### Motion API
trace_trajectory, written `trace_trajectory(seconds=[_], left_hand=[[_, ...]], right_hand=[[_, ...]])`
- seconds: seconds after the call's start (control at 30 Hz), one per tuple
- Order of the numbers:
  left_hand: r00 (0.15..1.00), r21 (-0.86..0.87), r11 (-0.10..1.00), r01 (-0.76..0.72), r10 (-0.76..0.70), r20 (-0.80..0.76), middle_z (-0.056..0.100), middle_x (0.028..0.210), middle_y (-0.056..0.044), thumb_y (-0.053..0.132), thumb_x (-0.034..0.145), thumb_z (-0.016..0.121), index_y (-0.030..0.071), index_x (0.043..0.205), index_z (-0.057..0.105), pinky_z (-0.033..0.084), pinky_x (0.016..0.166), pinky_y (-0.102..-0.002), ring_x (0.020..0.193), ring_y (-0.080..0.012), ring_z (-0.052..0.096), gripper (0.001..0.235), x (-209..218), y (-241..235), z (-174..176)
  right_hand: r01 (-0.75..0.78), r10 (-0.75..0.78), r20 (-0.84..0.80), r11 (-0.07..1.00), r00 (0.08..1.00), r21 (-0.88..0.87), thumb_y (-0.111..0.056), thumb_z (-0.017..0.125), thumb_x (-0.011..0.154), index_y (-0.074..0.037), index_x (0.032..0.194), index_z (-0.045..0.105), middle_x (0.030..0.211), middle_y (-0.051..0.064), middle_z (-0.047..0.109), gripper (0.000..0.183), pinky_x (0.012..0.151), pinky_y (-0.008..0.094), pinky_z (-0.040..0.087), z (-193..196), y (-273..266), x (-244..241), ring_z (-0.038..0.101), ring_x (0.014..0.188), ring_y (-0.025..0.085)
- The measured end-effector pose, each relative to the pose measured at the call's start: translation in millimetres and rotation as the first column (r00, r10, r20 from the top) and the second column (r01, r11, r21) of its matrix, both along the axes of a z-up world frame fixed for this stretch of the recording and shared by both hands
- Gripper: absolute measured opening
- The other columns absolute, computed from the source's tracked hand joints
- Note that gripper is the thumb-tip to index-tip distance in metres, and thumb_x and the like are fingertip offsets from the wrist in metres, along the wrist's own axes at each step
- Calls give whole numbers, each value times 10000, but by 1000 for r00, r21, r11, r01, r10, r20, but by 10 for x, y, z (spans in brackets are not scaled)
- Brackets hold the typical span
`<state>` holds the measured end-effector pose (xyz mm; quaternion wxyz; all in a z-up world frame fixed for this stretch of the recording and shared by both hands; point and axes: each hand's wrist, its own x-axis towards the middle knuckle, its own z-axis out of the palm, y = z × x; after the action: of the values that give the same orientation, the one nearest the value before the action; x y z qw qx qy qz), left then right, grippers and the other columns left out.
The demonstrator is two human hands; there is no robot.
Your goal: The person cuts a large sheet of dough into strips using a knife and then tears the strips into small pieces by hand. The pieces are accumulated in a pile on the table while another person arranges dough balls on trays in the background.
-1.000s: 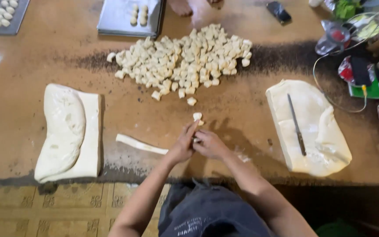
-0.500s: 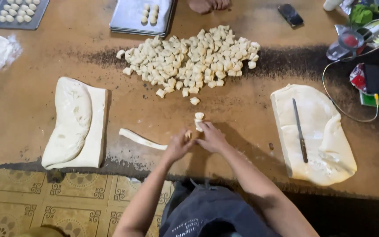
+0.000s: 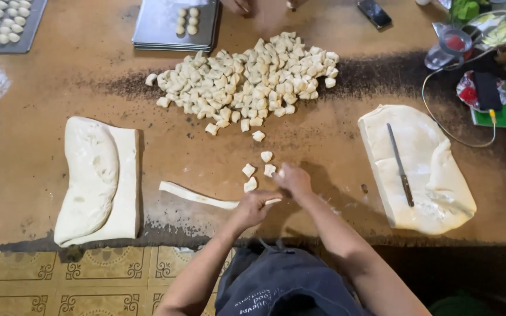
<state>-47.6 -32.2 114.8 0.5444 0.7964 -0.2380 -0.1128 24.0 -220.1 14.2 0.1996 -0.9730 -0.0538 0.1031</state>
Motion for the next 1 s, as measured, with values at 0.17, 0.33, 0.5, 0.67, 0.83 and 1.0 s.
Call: trace_trajectory(seconds=[0.17,0.33,0.5,0.67,0.83,1.0], left_hand=[[990,95,987,-133,137,-34,630,1267,-236,96,849,757,146,1383,576,528,998,-530,1150,-433,647,567,318,370,-608],[991,189,972,-137,136,17,382,1449,-401,-87,771,672,218,1627,276,428,1098,-651,1281,-624,479,992,488,356,-202],[964,324,909,-263,238,115,730,772,-157,314,904,646,120,874,680,563,771,-525,871,-398,726,199,530,140,-1227],[991,205,972,-118,104,79,757,946,-107,231,946,632,193,997,725,561,870,-450,980,-342,721,112,149,253,-263],[983,377,911,-165,185,-16,634,1311,-127,19,821,630,194,1573,402,369,1140,-610,1328,-377,537,805,335,474,-514],[958,348,895,-280,238,159,735,1002,-241,218,934,609,85,1425,546,524,928,-590,1015,-456,692,512,400,408,-660]], right_hand=[[-138,151,-52,971,987,193,-378,761,868,-158,1434,491,1350,224,570,664,1014,581,502,1042,239,-343,595,1259,431],[-371,194,412,834,890,408,-215,777,840,-174,996,692,881,99,713,182,755,428,586,698,532,-296,732,859,326],[-154,-4,438,933,899,325,-547,614,908,-210,1011,589,791,114,649,354,717,438,567,65,359,-57,708,799,339],[-74,61,86,986,994,147,-582,634,901,-159,1093,556,1010,152,626,472,855,508,558,289,166,45,682,985,401],[-261,240,110,930,965,260,-470,741,880,-246,1366,551,1277,75,570,568,1011,477,514,640,415,-122,661,1154,346],[-459,210,494,759,844,462,-209,726,882,-171,966,688,821,79,663,100,741,395,578,926,527,-215,710,801,318]])
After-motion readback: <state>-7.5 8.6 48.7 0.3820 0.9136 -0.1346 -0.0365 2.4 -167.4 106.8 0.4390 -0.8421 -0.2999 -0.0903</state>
